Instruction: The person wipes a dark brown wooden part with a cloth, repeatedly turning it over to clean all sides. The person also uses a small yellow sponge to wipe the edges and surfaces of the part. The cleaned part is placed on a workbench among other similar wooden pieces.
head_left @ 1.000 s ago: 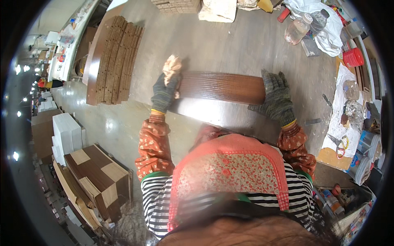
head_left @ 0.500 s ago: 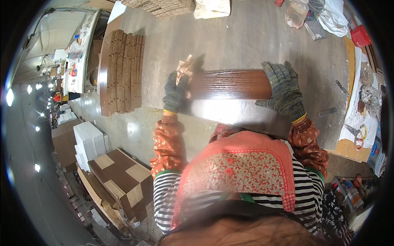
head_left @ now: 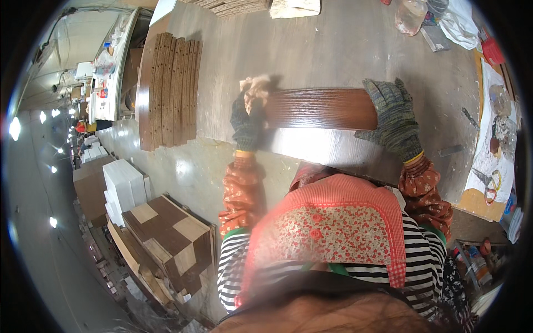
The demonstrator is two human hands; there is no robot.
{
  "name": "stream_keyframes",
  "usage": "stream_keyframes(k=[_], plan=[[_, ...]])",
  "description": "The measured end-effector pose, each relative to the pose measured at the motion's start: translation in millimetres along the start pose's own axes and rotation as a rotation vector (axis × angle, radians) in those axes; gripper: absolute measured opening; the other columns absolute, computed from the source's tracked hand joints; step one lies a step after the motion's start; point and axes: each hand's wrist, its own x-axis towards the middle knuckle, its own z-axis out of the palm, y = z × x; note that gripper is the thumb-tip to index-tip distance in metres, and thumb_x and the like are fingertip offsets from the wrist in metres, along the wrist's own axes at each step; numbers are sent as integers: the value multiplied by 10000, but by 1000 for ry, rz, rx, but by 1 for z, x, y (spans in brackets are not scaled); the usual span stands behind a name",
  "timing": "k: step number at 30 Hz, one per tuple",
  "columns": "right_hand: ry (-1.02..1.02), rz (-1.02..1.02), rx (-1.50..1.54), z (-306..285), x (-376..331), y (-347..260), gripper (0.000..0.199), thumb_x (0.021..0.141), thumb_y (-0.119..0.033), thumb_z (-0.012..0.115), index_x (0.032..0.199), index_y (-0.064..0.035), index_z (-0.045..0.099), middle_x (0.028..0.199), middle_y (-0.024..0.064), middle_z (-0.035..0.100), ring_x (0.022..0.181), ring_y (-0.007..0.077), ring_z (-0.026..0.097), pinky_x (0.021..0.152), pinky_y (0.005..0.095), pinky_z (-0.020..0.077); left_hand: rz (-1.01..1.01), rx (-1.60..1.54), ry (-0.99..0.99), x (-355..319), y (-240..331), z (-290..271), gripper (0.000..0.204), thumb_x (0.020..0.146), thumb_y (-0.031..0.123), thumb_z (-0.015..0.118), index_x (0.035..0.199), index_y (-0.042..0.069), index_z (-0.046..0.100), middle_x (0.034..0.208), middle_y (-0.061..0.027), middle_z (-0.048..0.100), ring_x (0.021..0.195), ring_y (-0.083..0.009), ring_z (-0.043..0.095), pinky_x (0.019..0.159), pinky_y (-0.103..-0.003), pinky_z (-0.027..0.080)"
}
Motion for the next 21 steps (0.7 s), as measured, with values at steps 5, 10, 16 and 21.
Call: stream_keyframes(k=[5,10,16,21], plan=[[-7,10,-13,0,1,-1,1166,582,-556,907,1529,-99,403,1422,128,531,1345,314,475,1248,553,208,107,328,314,7,17,-4,456,993,290,653,1391,82,570,1170,-135,663,1067,-211,663,870,-354,600],[54,-18,-1,2,1,2,1154,596,-579,896,1526,-96,411,1419,142,529,1341,323,478,1242,558,213,484,33,380,-43,83,10,448,990,250,623,1405,96,550,1206,-122,652,992,-225,682,802,-328,561],[80,-83,-24,8,1,9,1054,700,-662,775,1526,-113,420,1403,119,538,1316,306,491,1230,557,230,716,489,369,-58,82,68,490,929,296,605,1411,220,565,1361,-140,563,1247,-338,540,1110,-555,328],[26,-59,8,3,2,7,1120,631,-598,869,1516,-80,419,1426,154,524,1347,328,477,1245,550,207,445,577,442,-43,11,30,402,954,308,632,1309,121,599,1265,-111,645,1165,-286,622,1086,-508,460]])
